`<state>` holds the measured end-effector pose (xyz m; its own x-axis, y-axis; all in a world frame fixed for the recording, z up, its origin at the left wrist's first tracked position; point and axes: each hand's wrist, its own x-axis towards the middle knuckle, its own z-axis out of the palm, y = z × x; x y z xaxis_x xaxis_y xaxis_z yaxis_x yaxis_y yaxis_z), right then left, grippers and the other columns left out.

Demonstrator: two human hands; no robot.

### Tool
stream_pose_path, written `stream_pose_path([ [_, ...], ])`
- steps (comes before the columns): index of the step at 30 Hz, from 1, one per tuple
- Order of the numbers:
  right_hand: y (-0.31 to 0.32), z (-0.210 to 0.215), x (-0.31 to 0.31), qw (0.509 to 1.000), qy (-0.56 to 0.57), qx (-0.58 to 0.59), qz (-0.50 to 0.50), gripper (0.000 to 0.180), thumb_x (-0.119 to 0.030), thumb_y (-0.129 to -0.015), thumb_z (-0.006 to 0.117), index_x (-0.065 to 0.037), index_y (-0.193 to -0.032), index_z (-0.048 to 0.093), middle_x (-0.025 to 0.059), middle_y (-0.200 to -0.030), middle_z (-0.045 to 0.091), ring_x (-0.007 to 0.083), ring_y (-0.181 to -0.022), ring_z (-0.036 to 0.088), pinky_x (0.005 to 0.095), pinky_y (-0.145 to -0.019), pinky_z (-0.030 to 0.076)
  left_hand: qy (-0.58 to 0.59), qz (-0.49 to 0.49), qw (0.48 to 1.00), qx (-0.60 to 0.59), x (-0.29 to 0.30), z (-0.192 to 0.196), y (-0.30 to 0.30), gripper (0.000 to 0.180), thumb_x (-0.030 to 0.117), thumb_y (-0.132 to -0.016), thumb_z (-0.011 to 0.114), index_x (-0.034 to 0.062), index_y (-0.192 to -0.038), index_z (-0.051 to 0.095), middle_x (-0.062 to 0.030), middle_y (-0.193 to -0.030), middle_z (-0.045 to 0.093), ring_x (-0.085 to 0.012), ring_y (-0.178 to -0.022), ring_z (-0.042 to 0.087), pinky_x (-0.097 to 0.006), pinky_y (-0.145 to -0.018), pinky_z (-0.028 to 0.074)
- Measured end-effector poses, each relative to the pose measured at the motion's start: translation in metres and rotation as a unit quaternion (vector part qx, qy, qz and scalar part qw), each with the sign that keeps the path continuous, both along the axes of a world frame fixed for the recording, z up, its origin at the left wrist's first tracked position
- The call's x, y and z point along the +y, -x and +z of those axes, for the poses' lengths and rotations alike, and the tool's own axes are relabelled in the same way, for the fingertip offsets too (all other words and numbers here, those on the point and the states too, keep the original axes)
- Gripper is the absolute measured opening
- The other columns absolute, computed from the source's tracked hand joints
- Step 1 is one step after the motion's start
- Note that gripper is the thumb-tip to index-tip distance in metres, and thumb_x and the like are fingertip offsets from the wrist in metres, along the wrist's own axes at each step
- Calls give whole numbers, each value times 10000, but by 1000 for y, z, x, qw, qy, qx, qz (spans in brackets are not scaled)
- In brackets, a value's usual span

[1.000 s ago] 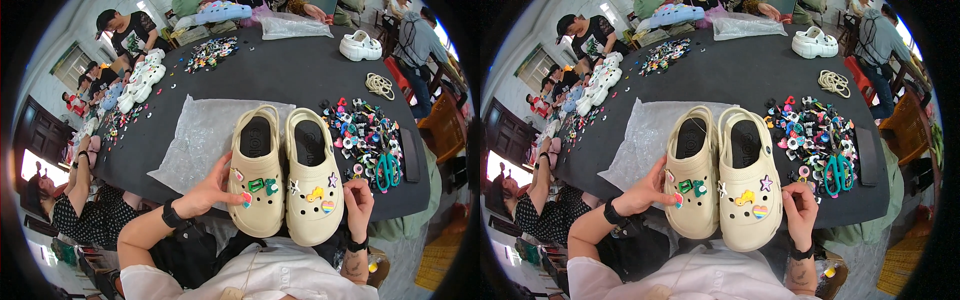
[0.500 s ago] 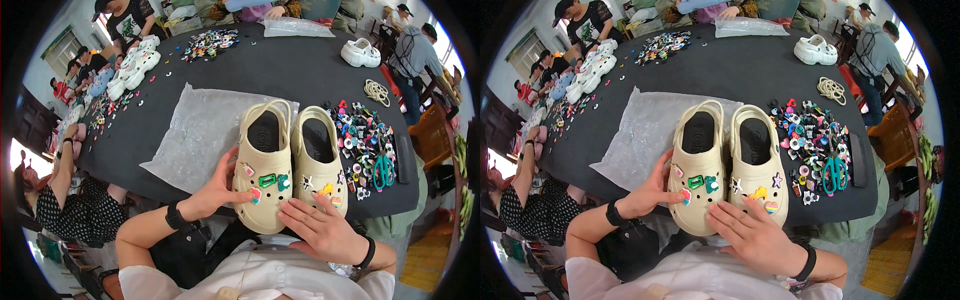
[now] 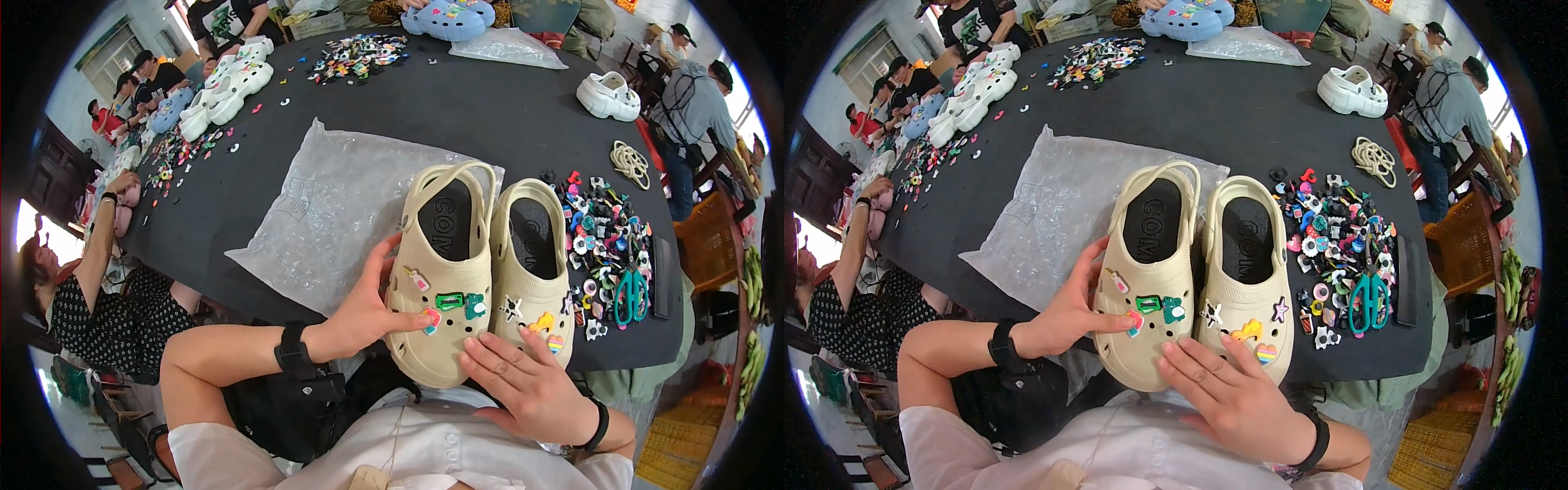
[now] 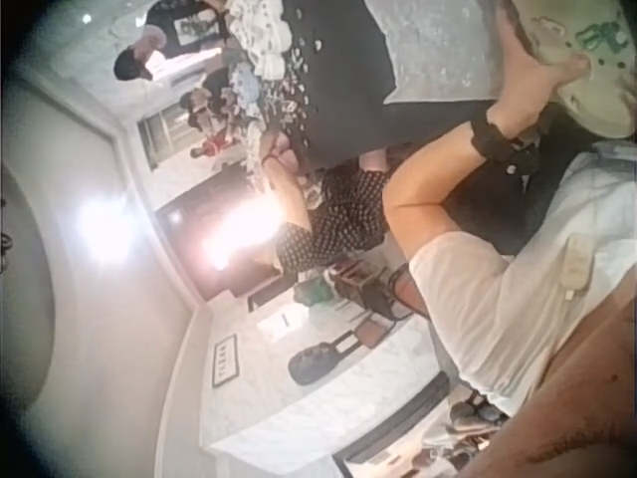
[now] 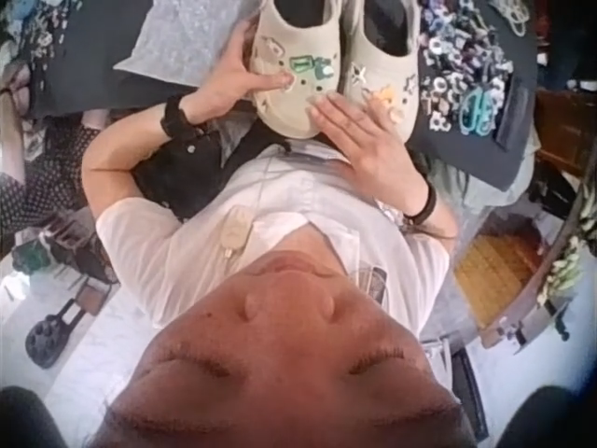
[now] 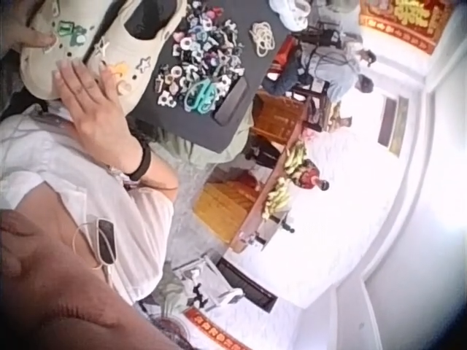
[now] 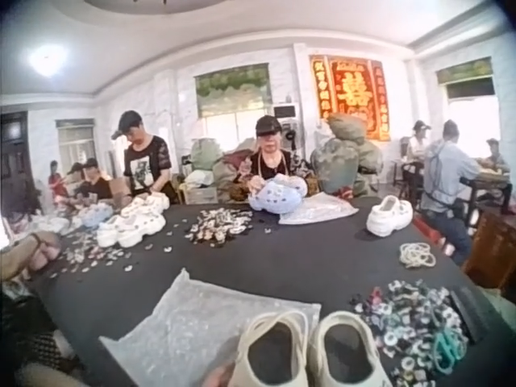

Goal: Removing rubber clogs from plastic bags and attaching decorative charms through the holes in the upper part of the shoes.

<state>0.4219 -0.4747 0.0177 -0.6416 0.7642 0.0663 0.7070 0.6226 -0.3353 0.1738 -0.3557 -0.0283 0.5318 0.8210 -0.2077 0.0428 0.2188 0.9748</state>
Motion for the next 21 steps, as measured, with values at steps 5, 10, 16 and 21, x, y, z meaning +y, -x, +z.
stream_pose_path([
  [5,0,0,-2,1000,7,7,-7,807,-288,-685,779,-90,-1407,477,67,-1466,465,200,-1344,446,454,-1134,236,2,18,1000,-7,-4,-1,-5,1112,36,-719,829,119,-1534,77,-127,-1415,383,-241,-1331,373,-406,-1112,334],
  [10,2,1,-4,1000,3,1,-11,834,-302,-679,781,-98,-1421,459,65,-1477,450,200,-1337,451,452,-1128,243,-13,11,1000,-17,-2,3,-8,1100,17,-724,816,121,-1534,81,-124,-1434,372,-250,-1340,366,-418,-1119,325],
  [16,-1,-1,-2,1000,-16,8,0,816,-304,-712,779,-119,-1434,445,47,-1490,438,187,-1332,454,434,-1136,232,-98,0,995,29,1,6,12,1042,123,-736,830,131,-1518,141,-107,-1379,411,-251,-1291,399,-397,-1063,378],
  [21,0,-6,-6,999,-46,5,-12,797,-295,-727,776,-136,-1435,446,42,-1490,437,182,-1328,455,425,-1134,240,-252,48,960,110,-24,-3,23,693,68,-703,839,119,-1306,502,-59,-1294,435,-173,-1182,441,-305,-947,379],
])
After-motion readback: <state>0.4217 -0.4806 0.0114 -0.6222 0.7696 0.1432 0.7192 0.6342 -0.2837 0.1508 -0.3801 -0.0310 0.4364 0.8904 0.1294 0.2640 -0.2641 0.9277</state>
